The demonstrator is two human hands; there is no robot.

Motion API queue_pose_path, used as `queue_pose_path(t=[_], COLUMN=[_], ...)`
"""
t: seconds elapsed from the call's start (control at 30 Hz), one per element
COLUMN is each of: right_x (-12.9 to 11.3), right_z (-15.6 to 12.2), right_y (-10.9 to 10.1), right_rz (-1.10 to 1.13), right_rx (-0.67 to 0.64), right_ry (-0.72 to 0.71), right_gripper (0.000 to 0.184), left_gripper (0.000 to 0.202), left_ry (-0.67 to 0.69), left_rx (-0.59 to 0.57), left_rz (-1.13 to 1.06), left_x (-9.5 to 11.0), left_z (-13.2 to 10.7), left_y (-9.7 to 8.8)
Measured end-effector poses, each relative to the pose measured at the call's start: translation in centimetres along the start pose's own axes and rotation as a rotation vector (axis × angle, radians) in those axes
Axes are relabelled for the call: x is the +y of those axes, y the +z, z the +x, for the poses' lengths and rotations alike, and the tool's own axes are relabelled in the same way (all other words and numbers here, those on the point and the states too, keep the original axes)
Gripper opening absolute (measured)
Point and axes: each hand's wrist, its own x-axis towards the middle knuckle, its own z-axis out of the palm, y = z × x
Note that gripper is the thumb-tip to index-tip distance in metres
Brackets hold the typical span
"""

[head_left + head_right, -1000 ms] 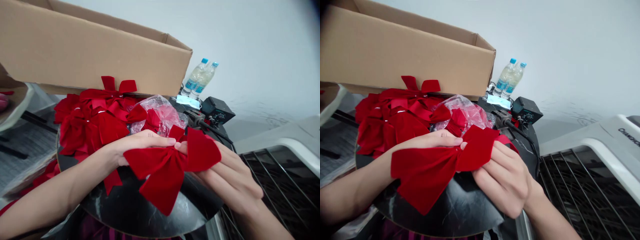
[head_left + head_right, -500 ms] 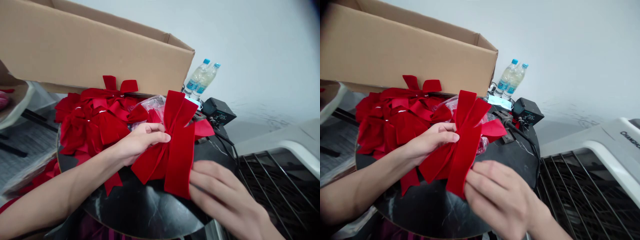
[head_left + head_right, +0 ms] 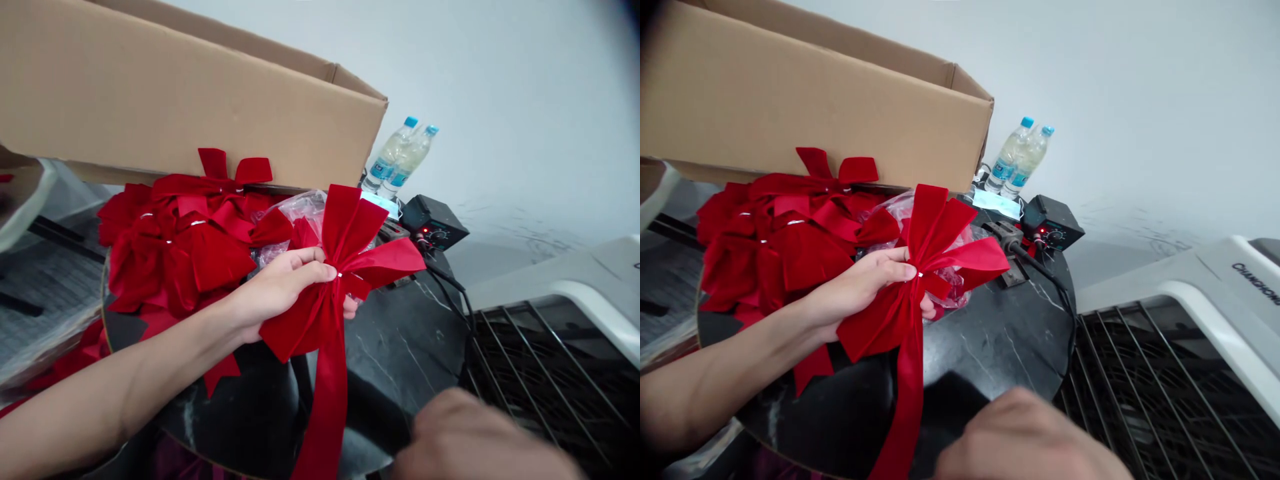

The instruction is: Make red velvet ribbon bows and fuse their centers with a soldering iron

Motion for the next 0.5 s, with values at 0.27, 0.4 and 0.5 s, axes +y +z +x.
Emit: queue_pose_path(t=[0.27, 0.4, 0.5], right_x=[5.3, 5.3, 4.8], right_z=[4.1, 5.0, 5.3], right_y=[-0.7, -1.4, -2.3], right_rz=[-0.529, -0.511, -0.426], right_rx=[0.226, 0.148, 0.017], right_ry=[-0.213, -0.33, -0.327], right_gripper=[0.032, 0.022, 0.03], left_gripper=[0.004, 0.007, 0.028], left_ry=[-0.096, -0.137, -0.134], left_rx=[-0.039, -0.04, -0.06], left_rz=[0.046, 0.101, 0.152], left_x=[0.0, -0.1, -0.1], left_z=[-0.3, -0.1, -0.2], left_y=[0.4, 0.1, -0.2])
